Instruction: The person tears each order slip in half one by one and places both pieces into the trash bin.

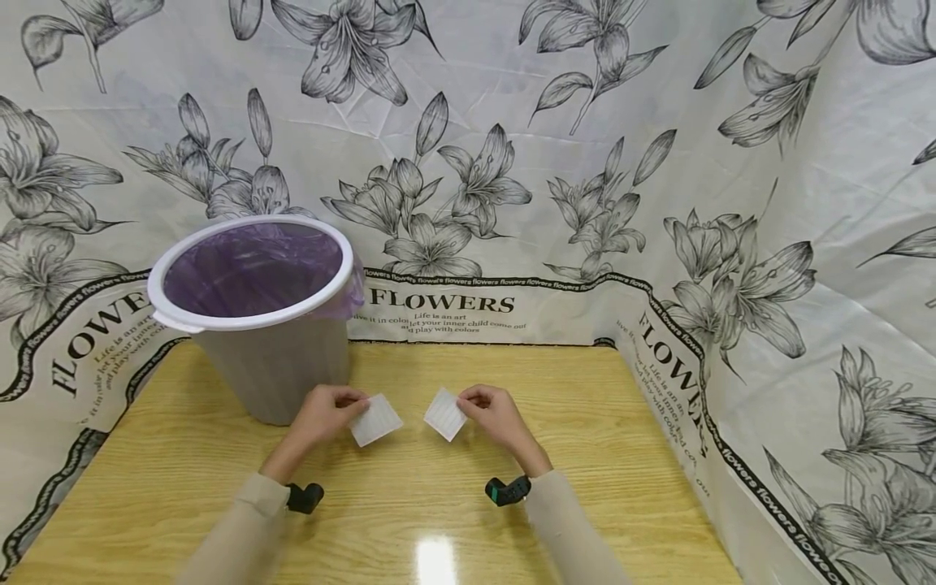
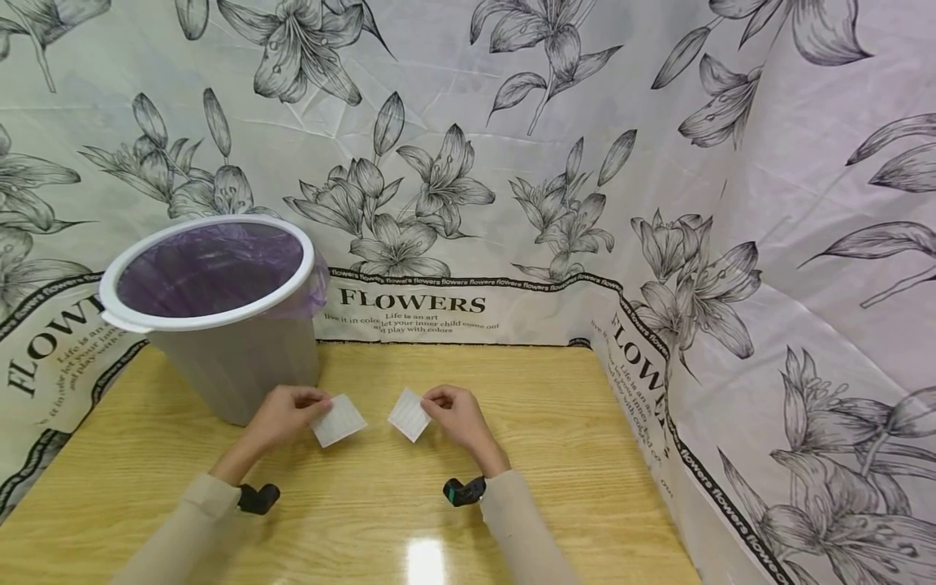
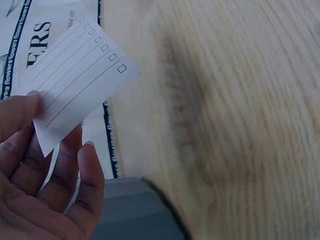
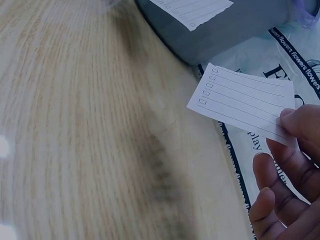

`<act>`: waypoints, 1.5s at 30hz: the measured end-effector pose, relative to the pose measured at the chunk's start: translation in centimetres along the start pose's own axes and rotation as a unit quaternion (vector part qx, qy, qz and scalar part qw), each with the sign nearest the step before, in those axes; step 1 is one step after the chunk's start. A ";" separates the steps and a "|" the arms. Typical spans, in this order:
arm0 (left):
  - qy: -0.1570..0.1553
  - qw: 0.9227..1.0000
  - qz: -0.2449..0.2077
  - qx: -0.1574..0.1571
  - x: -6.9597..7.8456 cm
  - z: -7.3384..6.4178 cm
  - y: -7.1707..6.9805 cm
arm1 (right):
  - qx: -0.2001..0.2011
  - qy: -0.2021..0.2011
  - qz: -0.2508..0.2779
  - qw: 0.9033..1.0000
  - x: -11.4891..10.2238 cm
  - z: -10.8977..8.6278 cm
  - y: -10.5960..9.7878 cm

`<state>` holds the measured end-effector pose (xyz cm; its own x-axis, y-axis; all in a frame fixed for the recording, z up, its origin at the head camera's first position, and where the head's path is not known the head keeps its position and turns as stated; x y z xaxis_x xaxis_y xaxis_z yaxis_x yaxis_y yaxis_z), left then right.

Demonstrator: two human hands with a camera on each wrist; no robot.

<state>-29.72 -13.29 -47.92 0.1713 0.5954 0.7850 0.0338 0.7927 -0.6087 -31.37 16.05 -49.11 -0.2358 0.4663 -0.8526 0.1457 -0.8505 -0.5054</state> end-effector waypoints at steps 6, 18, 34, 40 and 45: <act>0.055 0.998 0.024 -0.013 2.6 0.0 -1.8 | -0.006 0.002 -0.011 1.000 -1.1 0.8 -0.7; 0.148 0.984 0.094 -0.022 7.5 0.5 -5.0 | -0.028 -0.028 -0.057 0.998 -4.3 2.8 -1.6; 0.213 0.962 0.162 -0.053 13.1 -0.6 -8.4 | -0.099 -0.075 -0.116 0.985 -8.4 4.8 -1.1; 0.240 0.952 0.183 -0.057 14.3 -1.3 -9.9 | -0.130 -0.101 -0.134 0.977 -10.1 5.4 -0.7; 0.253 0.947 0.188 -0.059 15.5 -1.4 -11.4 | -0.141 -0.108 -0.148 0.973 -11.8 6.0 -0.6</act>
<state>-26.04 -13.26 -28.99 0.6422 0.6698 0.3728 -0.0181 0.4994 -0.8662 -34.46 9.57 -37.96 -0.4987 0.5935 -0.6317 0.2905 -0.5722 -0.7670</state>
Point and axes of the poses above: each hand's wrist, its own z-axis towards the middle knuckle, its own y-axis out of the palm, x = y × z, the point moved 7 cm from there along z, towards the middle knuckle, and after that the axes turned 1 degree about x, right-handed, at the moved point
